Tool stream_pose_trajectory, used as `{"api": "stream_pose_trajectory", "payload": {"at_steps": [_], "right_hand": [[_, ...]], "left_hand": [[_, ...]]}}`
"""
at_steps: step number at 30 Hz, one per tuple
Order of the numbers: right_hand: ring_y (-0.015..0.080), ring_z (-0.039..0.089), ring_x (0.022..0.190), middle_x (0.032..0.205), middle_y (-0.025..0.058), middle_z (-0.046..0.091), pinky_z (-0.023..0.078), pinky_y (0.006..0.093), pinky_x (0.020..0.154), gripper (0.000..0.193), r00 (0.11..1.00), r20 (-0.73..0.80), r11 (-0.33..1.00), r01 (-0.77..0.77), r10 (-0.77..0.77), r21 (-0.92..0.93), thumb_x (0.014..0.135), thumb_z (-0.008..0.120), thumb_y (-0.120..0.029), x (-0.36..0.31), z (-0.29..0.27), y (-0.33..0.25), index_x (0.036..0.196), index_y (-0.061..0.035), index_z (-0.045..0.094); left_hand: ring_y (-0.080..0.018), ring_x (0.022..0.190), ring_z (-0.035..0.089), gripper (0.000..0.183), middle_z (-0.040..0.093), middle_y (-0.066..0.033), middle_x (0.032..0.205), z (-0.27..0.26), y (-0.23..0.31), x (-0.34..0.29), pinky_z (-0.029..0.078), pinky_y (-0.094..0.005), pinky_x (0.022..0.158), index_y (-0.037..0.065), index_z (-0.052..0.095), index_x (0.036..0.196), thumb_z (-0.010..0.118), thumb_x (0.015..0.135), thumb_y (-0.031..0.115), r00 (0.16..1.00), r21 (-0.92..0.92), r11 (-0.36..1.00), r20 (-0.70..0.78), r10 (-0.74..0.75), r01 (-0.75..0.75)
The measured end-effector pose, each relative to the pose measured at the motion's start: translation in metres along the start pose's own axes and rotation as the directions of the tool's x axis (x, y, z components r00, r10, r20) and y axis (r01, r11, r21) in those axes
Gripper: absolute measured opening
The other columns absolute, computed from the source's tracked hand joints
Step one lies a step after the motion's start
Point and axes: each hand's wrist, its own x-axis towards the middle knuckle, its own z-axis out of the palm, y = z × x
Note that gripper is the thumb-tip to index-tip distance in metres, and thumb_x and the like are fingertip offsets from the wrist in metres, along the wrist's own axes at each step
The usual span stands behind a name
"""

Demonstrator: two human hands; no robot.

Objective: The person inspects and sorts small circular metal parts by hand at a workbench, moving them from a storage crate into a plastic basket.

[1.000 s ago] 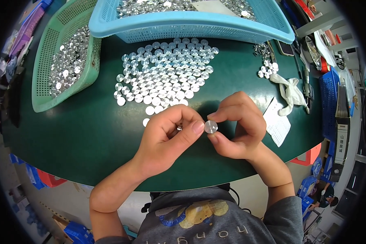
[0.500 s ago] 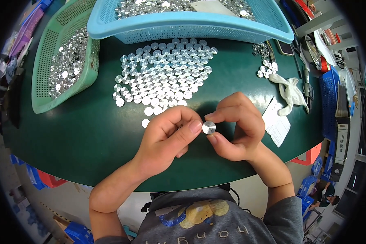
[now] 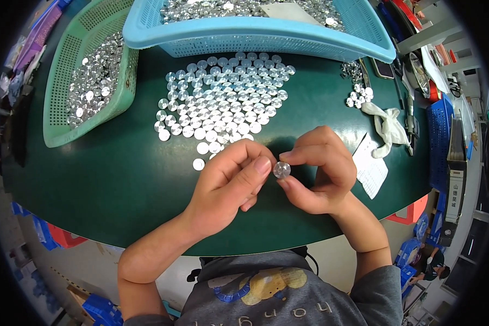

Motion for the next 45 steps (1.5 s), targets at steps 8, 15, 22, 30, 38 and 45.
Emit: {"api": "stream_pose_trajectory", "payload": {"at_steps": [8,15,22,30,38,45], "right_hand": [[0.0205,0.054,0.061,0.072,0.0082,0.055,0.041,0.0277,0.05,0.025,1.0,0.008,0.999,0.017,-0.017,-0.047,0.057,0.071,-0.006,-0.003,0.008,0.004,0.08,-0.0034,0.061],[0.02,0.049,0.063,0.068,0.001,0.048,0.035,0.0317,0.055,0.024,0.921,0.312,0.948,-0.144,0.234,-0.284,0.054,0.071,-0.016,-0.006,0.015,0.001,0.075,-0.0122,0.059],[0.0183,0.05,0.061,0.069,0.0006,0.05,0.036,0.0309,0.053,0.021,0.946,0.282,0.957,-0.081,0.162,-0.279,0.056,0.071,-0.015,-0.007,0.021,0.001,0.074,-0.0121,0.061],[0.017,0.052,0.058,0.067,0.0027,0.054,0.037,0.0279,0.05,0.025,1.0,0.01,0.995,-0.021,0.022,-0.096,0.055,0.072,-0.011,-0.001,0.005,-0.003,0.078,-0.0069,0.064],[0.0165,0.053,0.058,0.066,0.0042,0.054,0.038,0.0269,0.049,0.025,1.0,-0.02,0.995,0.004,-0.006,-0.097,0.055,0.073,-0.012,-0.001,0.006,-0.001,0.078,-0.0061,0.064],[0.0173,0.053,0.057,0.066,0.0051,0.054,0.038,0.0271,0.049,0.024,0.999,-0.036,0.996,-0.012,0.009,-0.088,0.055,0.073,-0.013,-0.001,0.004,-0.002,0.075,-0.0059,0.063]], "left_hand": [[-0.0008,0.053,0.039,0.016,0.047,0.0022,0.072,0.0,-0.001,0.004,0.032,-0.0163,0.045,0.004,0.047,0.087,0.058,0.085,0.016,0.986,0.205,0.974,-0.118,0.121,-0.094],[-0.0057,0.05,0.041,0.008,0.054,-0.0093,0.078,-0.016,0.018,0.008,0.033,-0.0199,0.044,0.006,0.042,0.084,0.049,0.083,0.01,0.953,-0.13,0.975,-0.266,0.142,-0.181],[-0.006,0.05,0.039,0.012,0.053,-0.0075,0.078,-0.013,0.017,0.005,0.032,-0.02,0.043,0.002,0.046,0.093,0.043,0.083,0.006,0.973,-0.148,0.985,-0.226,0.054,-0.089],[-0.0019,0.047,0.033,0.018,0.046,-0.0008,0.07,0.0,0.014,0.002,0.026,-0.0163,0.04,0.001,0.05,0.1,0.046,0.09,0.015,0.959,-0.051,0.964,-0.102,-0.265,0.261],[-0.0021,0.046,0.033,0.021,0.047,-0.0011,0.07,-0.003,0.011,0.002,0.025,-0.0162,0.04,-0.001,0.049,0.1,0.044,0.091,0.018,0.951,-0.092,0.947,0.037,-0.307,0.309],[0.0004,0.05,0.034,0.02,0.046,0.0008,0.07,-0.002,0.011,0.003,0.026,-0.0144,0.041,0.003,0.051,0.09,0.051,0.09,0.023,0.956,-0.098,0.952,0.046,-0.288,0.291]]}}
